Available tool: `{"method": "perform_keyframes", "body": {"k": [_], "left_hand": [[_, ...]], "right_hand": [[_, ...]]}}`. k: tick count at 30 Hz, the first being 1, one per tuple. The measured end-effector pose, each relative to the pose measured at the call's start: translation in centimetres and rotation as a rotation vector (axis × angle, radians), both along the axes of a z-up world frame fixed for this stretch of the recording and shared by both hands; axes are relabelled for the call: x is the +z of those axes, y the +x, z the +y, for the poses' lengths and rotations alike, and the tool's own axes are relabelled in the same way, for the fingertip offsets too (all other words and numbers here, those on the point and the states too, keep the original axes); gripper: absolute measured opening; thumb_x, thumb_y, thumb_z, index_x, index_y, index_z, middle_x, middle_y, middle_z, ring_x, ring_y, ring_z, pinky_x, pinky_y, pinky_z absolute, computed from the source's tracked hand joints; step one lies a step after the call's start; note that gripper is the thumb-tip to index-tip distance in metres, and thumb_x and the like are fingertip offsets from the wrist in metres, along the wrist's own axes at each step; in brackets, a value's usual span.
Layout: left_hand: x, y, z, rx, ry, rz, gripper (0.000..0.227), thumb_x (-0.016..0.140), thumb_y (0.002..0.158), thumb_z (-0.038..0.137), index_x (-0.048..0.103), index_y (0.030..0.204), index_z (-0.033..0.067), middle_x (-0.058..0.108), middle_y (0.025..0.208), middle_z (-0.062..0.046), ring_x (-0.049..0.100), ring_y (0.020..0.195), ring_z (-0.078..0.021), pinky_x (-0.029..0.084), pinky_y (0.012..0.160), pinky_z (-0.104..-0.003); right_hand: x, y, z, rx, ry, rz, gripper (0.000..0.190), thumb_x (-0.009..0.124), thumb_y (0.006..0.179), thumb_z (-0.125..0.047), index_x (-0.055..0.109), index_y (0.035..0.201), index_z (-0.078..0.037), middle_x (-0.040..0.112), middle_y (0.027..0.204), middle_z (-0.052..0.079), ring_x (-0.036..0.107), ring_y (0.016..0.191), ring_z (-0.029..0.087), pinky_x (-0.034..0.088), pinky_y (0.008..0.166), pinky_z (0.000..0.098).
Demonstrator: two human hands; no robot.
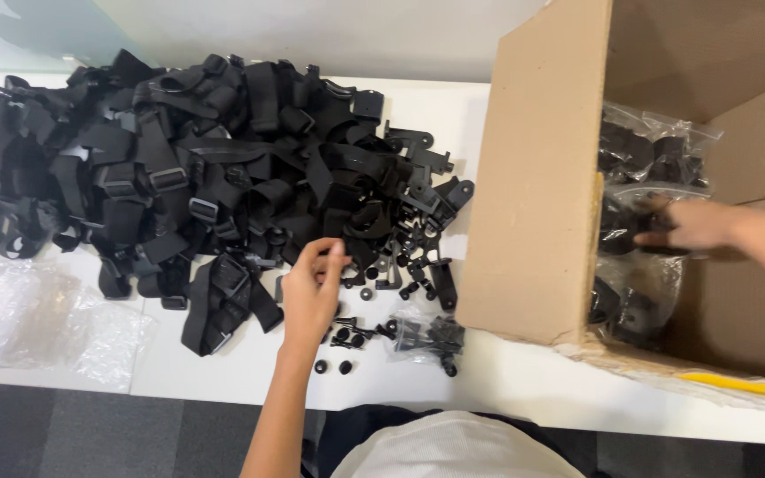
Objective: The person assembles black straps by attaching small metal components to them. They pick up a strap, insert a metal piece, and then place the assembled item into a clear plastic bag. The person repeats this process with multiple straps, placing the finished bags into a cardboard box.
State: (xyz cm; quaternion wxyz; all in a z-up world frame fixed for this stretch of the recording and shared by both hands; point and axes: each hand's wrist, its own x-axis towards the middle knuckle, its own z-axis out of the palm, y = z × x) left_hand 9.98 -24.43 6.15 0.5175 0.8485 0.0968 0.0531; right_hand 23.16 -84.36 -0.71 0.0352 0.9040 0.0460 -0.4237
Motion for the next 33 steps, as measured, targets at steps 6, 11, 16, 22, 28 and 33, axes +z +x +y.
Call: {"method": "perform_keyframes", "body": {"k": [6,11,16,22,28,33], "left_hand": [[-0.9,-1.2,5.5,0.059,0.081,0.155,0.037,0.037,0.108,0.029,0.057,0.132,0.0089,0.081,0.093,-0.012,0.059,0.050,-0.0173,0.046,0.055,-0.035],[-1.7,-1.5,8.5,0.041,0.016,0.184,0.039,0.036,0.108,0.032,0.058,0.132,0.0091,0.080,0.097,-0.013,0.060,0.057,-0.0190,0.048,0.060,-0.035],[-0.7,-0.7,11.1,-0.009,0.202,-0.001,0.037,0.042,0.108,0.033,0.060,0.130,0.0099,0.082,0.098,-0.006,0.059,0.094,-0.0235,0.048,0.083,-0.037],[-1.2,2.6,17.7,0.108,0.286,-0.160,0.034,0.058,0.104,0.027,0.063,0.130,0.0064,0.070,0.116,-0.013,0.057,0.112,-0.0308,0.048,0.097,-0.041],[-3.9,8.8,25.0,0.251,0.483,-0.410,0.046,0.070,0.097,0.024,0.057,0.134,0.0008,0.050,0.149,-0.022,0.047,0.131,-0.0416,0.041,0.109,-0.049],[-6.2,14.5,31.5,0.372,0.563,-0.366,0.062,0.077,0.094,0.028,0.051,0.142,-0.0014,0.035,0.156,-0.032,0.039,0.136,-0.0476,0.037,0.108,-0.055]], "right_hand": [[16.9,-3.4,12.5,0.023,0.278,-0.600,0.073,0.065,0.094,-0.052,0.054,0.154,-0.011,0.073,0.119,0.028,0.073,0.109,0.037,0.059,0.091,0.0447],[25.6,-10.4,30.6,-0.183,0.815,-1.035,0.047,0.065,0.099,-0.039,0.064,0.133,-0.006,0.070,0.125,0.020,0.069,0.114,0.026,0.056,0.091,0.0415],[22.5,-11.1,44.2,-0.255,0.805,-0.763,0.043,0.073,0.088,-0.035,0.070,0.127,-0.017,0.073,0.127,0.007,0.073,0.107,0.023,0.060,0.076,0.0392],[13.4,-7.8,54.2,0.041,1.006,-0.634,0.045,0.064,0.096,-0.041,0.063,0.132,-0.013,0.053,0.152,0.015,0.052,0.136,0.038,0.044,0.108,0.0480],[10.1,-4.5,60.0,0.050,1.021,-0.588,0.050,0.061,0.099,-0.042,0.055,0.140,-0.015,0.044,0.159,0.014,0.045,0.144,0.037,0.041,0.113,0.0482],[10.3,-3.0,63.5,-0.035,1.011,-0.516,0.054,0.059,0.097,-0.045,0.050,0.144,-0.017,0.040,0.161,0.012,0.052,0.135,0.034,0.049,0.105,0.0467]]}}
